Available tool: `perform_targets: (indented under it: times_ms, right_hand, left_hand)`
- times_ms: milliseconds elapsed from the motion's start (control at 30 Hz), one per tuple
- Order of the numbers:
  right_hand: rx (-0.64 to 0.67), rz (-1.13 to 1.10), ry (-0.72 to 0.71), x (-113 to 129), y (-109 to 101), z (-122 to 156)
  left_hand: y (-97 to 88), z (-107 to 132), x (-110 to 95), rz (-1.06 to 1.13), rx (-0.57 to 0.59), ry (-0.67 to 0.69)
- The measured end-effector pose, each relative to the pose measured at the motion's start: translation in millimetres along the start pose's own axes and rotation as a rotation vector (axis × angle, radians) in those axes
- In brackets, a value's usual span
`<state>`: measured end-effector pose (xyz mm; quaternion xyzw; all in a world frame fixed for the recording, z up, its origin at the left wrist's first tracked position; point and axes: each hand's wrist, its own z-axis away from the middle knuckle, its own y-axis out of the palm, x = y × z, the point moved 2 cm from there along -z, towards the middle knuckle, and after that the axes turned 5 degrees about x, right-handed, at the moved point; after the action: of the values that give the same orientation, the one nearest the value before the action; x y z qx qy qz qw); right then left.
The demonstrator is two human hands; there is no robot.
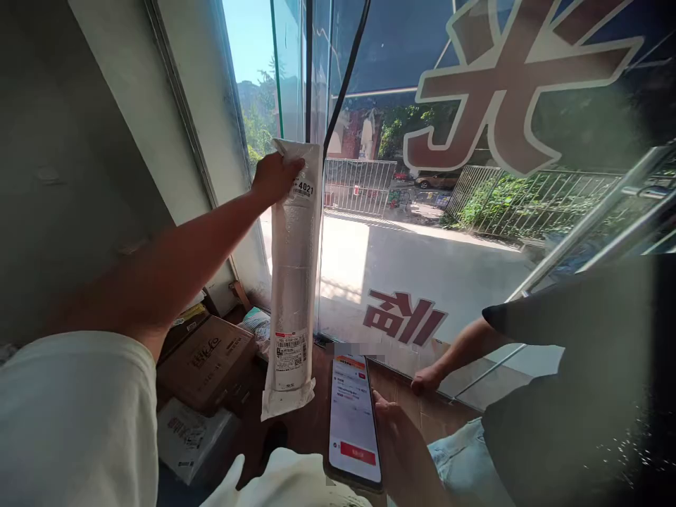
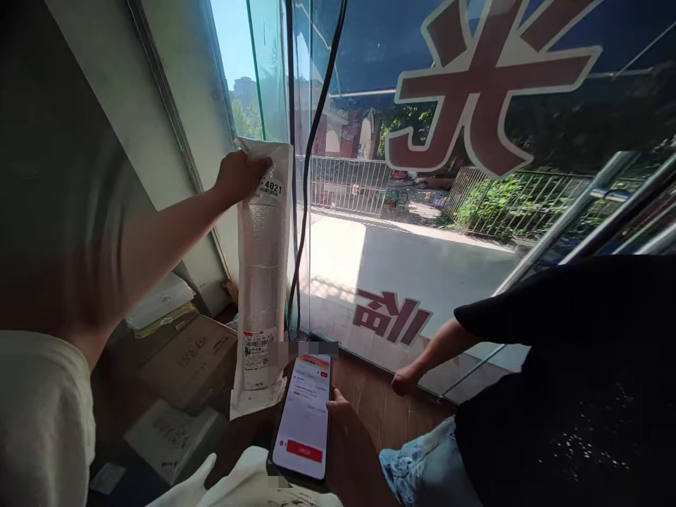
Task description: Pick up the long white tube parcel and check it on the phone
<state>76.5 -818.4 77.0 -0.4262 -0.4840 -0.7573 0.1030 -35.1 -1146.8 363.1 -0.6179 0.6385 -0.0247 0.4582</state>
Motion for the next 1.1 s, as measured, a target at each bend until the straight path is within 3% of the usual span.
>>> perform_targets:
  times_ms: [133,233,400,533,633,833,1100]
  right_hand:
    - [0.034,-0.201,0.059,5,14,2]
    - [0.03,-0.23,0.019,1,12,1]
    - [-0.029,-0.099,0.085,-9,4,6]
    - [-0.055,0.066,0.06,-2,14,12]
    - [-0.072,0.078,-0.016,4,23,14]
    - [-0.012,0.139,0.017,4,24,16]
    - [-0.029,0.012,-0.036,4,30,18]
  left_hand:
    - [1.6,-4,2,-0.02,0.015,0.003]
    - [1.8,-6,3,-0.016,0.025,0.019]
    - [-0.1,-4,3,0.019,0.041,0.02]
    - [-1.1,-4,3,0.044,0.022,0.027]
    - [-2.0,-4,2,0.047,0.007,0.012]
    - [-4.9,-1,-1,0.086,0.024,-0.009]
    - [-5.0,-1,-3,0.1,0.022,-0.014]
